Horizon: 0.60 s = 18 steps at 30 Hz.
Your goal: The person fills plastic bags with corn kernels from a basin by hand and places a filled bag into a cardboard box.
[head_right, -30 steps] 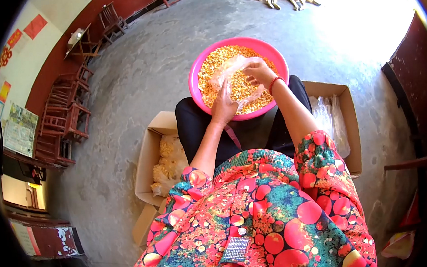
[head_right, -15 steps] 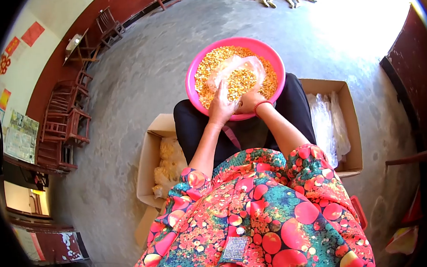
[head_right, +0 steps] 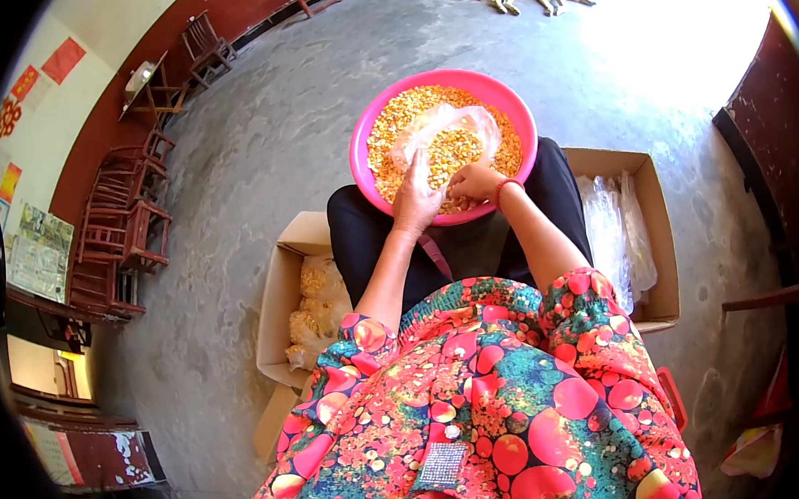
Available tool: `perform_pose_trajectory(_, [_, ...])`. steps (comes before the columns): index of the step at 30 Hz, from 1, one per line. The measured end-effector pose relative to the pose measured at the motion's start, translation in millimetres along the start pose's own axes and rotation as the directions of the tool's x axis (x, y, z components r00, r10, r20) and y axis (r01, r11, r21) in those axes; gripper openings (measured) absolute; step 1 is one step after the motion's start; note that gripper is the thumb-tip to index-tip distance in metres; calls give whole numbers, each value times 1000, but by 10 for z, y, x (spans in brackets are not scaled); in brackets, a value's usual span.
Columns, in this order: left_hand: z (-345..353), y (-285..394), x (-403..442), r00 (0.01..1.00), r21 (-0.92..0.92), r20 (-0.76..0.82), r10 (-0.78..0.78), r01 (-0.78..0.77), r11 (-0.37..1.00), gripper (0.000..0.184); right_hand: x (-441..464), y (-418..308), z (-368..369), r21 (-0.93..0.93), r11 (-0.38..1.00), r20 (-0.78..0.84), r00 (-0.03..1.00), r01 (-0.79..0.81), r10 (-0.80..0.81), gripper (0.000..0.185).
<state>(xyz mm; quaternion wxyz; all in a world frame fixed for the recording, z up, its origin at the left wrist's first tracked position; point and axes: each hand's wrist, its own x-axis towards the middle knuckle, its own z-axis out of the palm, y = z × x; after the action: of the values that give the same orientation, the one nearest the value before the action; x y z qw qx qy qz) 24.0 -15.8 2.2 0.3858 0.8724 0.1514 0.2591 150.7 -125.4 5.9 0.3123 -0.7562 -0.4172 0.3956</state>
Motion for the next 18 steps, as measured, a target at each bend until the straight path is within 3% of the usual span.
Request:
perform_pose_trajectory(2, [-17,23,-5,1000,26,8,-10,10,1000,81,-54,-10,-25,418,905,82,995,-83,54,21])
perform_pose_trajectory(6, [-16,6,1,997,-22,38,-65,66,998,80,-117,-73,-56,481,873,66,996,-87,63,21])
perform_pose_trajectory(12, [37,-71,12,1000,27,-2,22,-22,999,81,-85,-3,-32,534,843,63,997,-69,42,18])
perform_pose_trajectory(18, [11,-42,-2,999,-8,31,-40,41,999,81,-39,80,-53,740,672,-62,997,14,48,20])
